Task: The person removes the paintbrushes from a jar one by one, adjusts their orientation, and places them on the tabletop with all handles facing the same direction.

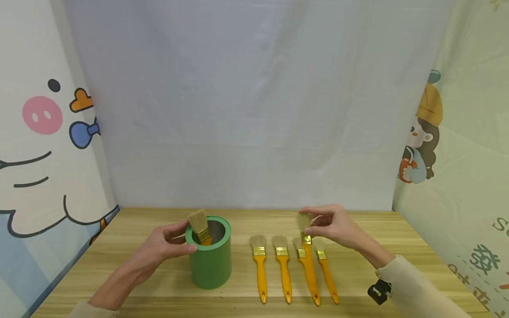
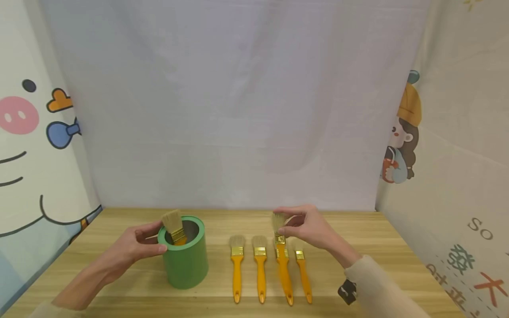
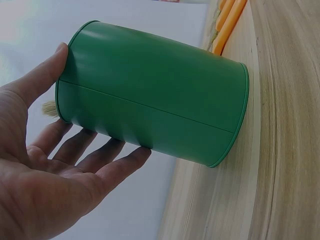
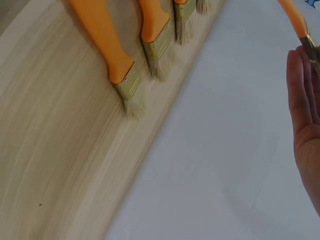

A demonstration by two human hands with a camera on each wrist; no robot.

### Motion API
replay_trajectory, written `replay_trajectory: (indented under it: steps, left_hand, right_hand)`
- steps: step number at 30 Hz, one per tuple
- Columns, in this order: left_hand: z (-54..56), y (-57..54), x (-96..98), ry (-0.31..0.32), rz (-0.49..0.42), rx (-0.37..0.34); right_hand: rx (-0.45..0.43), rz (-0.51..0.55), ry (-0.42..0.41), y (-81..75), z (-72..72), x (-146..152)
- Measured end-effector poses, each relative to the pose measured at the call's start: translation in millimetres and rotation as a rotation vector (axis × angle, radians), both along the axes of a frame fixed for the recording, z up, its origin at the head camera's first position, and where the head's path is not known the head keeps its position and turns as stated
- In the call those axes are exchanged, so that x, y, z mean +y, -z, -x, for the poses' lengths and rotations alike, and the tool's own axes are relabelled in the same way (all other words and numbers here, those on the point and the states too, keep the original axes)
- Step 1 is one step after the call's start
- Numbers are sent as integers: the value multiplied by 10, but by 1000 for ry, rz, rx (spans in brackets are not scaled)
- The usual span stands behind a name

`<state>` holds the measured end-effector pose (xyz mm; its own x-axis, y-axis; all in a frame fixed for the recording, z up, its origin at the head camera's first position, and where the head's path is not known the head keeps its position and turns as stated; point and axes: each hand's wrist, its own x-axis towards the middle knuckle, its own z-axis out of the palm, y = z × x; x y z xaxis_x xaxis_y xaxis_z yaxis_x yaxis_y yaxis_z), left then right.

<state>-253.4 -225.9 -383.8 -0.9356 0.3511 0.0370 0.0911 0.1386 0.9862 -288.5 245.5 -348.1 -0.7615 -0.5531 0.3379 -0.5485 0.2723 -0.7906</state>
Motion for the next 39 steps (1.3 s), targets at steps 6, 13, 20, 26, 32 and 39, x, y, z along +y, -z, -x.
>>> replay_trajectory:
  steps: [6,13,20,26,32,39]
  left_hand:
    - [3,3,-1,-6,5,5]
    - [5,4,2,-1,2,13]
    - [5,6,0,3,-4,18]
    - [2,10,-1,7,-5,15]
    - [-4,3,4,-2,-2,9]
    - [-7,-2,1,4,-4,13]
  right_hand:
    - [-93,10,27,67,-19,258]
    - [-156,21,43,117,-43,582]
    - [-239,-21,63,226,19,927]
    - [-330,-54,87,381,65,1089]
    - [-368,-71,93,476,105,1146]
    - [-418,-89,68,597,201,1202]
